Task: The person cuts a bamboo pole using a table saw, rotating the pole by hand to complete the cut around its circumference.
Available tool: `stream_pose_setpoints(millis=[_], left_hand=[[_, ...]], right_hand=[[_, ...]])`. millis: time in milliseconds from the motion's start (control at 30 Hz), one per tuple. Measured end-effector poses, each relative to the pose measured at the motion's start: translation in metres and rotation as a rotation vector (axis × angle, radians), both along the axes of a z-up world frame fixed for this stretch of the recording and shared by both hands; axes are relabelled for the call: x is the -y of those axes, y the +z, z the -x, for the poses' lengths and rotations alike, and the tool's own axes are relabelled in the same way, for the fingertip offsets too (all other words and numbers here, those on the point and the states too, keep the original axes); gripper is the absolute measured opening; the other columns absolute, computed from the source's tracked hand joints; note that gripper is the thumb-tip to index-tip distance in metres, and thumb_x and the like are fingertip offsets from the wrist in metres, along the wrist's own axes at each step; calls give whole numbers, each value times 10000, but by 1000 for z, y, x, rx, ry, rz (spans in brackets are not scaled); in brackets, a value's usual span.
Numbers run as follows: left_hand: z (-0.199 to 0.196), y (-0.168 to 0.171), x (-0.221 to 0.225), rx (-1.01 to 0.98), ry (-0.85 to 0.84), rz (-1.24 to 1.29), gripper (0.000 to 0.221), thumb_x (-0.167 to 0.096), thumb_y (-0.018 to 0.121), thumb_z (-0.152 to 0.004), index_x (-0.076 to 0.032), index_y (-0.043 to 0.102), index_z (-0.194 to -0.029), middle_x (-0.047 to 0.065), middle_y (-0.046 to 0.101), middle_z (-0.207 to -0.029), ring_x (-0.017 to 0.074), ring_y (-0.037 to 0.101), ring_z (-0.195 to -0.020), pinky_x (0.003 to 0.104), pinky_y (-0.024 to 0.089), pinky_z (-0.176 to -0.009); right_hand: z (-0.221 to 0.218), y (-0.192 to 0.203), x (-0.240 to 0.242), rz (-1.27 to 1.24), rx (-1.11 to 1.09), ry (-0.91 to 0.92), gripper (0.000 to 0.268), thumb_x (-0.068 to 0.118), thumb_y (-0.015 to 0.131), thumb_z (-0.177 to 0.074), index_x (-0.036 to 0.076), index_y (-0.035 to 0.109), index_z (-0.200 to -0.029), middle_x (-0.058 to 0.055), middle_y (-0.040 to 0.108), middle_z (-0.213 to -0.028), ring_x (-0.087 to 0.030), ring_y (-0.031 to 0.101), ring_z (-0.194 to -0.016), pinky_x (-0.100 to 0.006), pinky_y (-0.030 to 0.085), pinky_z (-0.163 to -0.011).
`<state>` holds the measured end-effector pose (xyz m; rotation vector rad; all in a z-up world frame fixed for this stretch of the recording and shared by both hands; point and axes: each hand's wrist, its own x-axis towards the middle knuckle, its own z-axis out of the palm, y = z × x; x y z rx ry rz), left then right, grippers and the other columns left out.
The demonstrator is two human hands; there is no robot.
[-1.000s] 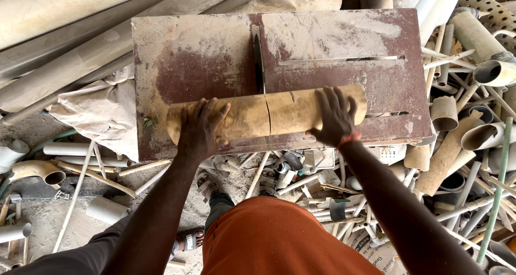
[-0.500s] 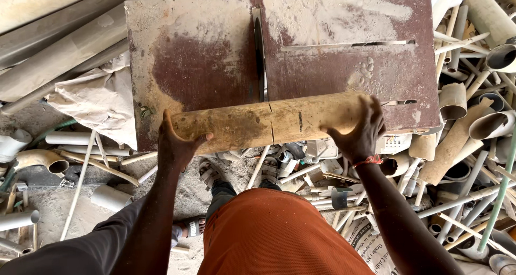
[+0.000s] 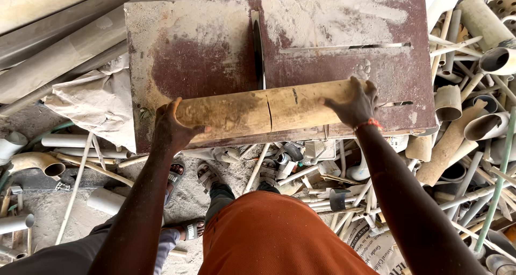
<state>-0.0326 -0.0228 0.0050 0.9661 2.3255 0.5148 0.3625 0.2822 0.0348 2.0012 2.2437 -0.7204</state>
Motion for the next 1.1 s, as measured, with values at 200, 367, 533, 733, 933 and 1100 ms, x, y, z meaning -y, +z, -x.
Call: stream_pose_setpoints(millis=[200,367,533,733,933,1100], left_hand=[[3,1,-10,-3,56,10,1271,-722,897,-551,-119,392,-1549,232,412,-1496,392,446,-1392,573,439,-1106],[3,11,-22,4,103,-46,1182,-707,869,-624,-123,416,-1547,238,410,-1517,392,405,-1424,587,400,-1147],[-8,21,-37,-334,-170,-10,1116,-710,906,-613,-240,419,-1501,284,179,-1672,491,134,-1509,701,70,-1112],[-41,15,-61,-242,-295,7,985,-691,797,-721,-316,411,-1546,89,316,-1655,351,175,-1564,693,-43,-1213],[-39,11,-63,-242,-336,-62,965,-646,811,-734,-307,415,-1546,111,317,-1649,366,192,-1532,685,-21,-1199],[-36,10,-67,-216,-355,-67,977,-636,821,-716,-301,424,-1544,111,336,-1632,367,204,-1527,679,-3,-1195]], right_hand=[[13,1,-19,37,-3,3,1176,769,856,-606,217,418,-1547,-228,176,-1572,-485,173,-1438,-660,262,-1159],[31,4,-33,12,23,6,1056,772,818,-628,284,492,-1506,-151,231,-1593,-448,201,-1475,-632,161,-1233],[40,-15,-51,-100,-5,54,932,725,830,-668,298,541,-1445,-142,148,-1656,-413,144,-1502,-619,121,-1196],[26,-44,-57,-376,34,453,564,645,745,-993,283,638,-1413,-192,310,-1731,-417,263,-1574,-613,160,-1270],[43,-9,4,-250,36,812,1262,616,961,-518,140,375,-1529,-216,342,-1576,-408,270,-1459,-641,108,-1149],[72,28,28,-251,59,727,1382,602,1001,-389,175,349,-1530,-180,390,-1547,-386,277,-1476,-627,103,-1196]])
